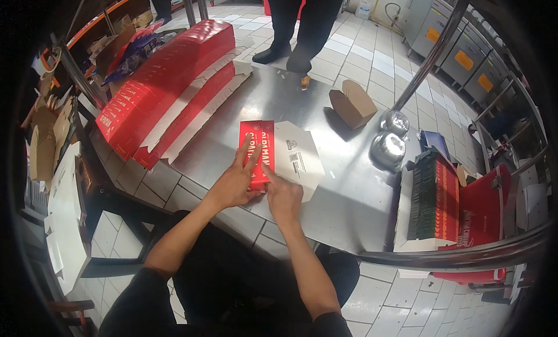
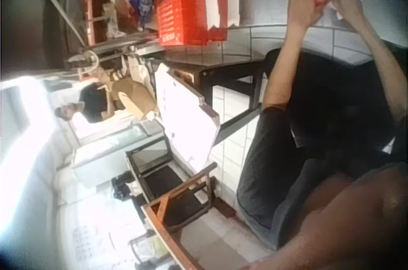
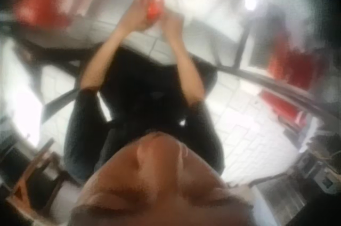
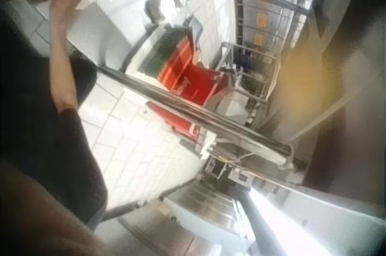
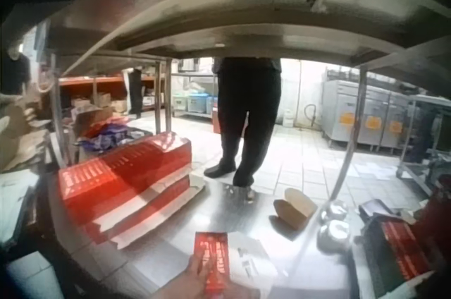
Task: The person takes flat cardboard sheets and folds them into takeout food boxes, stacking the finished boxes on a table.
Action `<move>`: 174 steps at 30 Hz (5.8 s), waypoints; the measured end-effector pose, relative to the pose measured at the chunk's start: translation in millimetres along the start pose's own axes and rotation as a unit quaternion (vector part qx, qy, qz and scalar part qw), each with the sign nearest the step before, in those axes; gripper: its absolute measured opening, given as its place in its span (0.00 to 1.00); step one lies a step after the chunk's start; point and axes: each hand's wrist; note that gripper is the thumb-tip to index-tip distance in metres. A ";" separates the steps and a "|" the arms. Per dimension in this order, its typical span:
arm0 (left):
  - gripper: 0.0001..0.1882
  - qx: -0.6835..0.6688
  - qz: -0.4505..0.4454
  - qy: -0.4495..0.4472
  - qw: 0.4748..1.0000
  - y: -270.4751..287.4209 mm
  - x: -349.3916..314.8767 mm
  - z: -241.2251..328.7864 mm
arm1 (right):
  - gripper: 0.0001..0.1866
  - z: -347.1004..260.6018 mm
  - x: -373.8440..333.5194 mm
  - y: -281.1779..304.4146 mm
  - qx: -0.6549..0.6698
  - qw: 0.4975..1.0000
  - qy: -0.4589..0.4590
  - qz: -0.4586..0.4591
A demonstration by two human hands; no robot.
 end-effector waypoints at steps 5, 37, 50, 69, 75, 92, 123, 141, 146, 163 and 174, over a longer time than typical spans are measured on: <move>0.61 -0.009 -0.006 0.042 0.999 0.9 -4.0 -5.9 | 0.21 -4.1 4.7 2.8 0.125 0.989 -0.076 0.026; 0.26 -0.112 -0.001 0.045 0.993 -2.5 101.7 -42.3 | 0.25 105.1 118.8 -36.6 0.082 0.991 0.080 -0.067; 0.18 0.083 0.294 -0.043 0.951 209.3 -218.0 55.4 | 0.31 89.1 21.3 67.1 0.334 0.930 -0.154 0.004; 0.11 0.205 0.199 0.369 0.885 337.4 -384.0 -20.0 | 0.25 32.1 24.4 110.7 0.333 0.930 -0.154 -0.004; 0.05 0.187 0.447 0.305 0.820 309.5 -382.6 -7.2 | 0.23 14.9 20.4 113.4 0.295 0.948 -0.117 -0.003; 0.25 -0.389 0.215 -0.084 0.892 86.1 -216.8 144.9 | 0.18 -175.1 -64.9 135.3 0.346 0.897 0.272 0.040; 0.16 -0.785 0.089 0.141 0.596 58.8 -203.7 162.6 | 0.23 -149.6 -148.2 139.3 0.123 0.942 0.198 0.243; 0.27 -0.718 0.077 0.184 0.667 16.9 -200.4 113.7 | 0.11 -147.0 -182.3 122.8 0.418 0.843 -0.053 0.335; 0.26 -0.633 0.134 0.113 0.754 -3.2 -206.2 94.2 | 0.14 -145.7 -174.7 125.2 0.527 0.771 -0.041 0.354; 0.17 -0.758 0.028 0.198 0.620 -5.5 -201.5 146.1 | 0.04 -167.7 -160.6 114.3 0.546 0.788 -0.087 0.271; 0.40 -0.640 0.082 0.125 0.754 19.9 -223.8 135.2 | 0.14 -122.5 -170.1 123.4 0.258 0.921 -0.109 0.272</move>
Point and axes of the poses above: each hand's wrist, its own x-axis towards the middle knuckle, its own y-axis out of the back of the hand, z = x × y, and after that the axes turned 12 degrees about y, right-handed
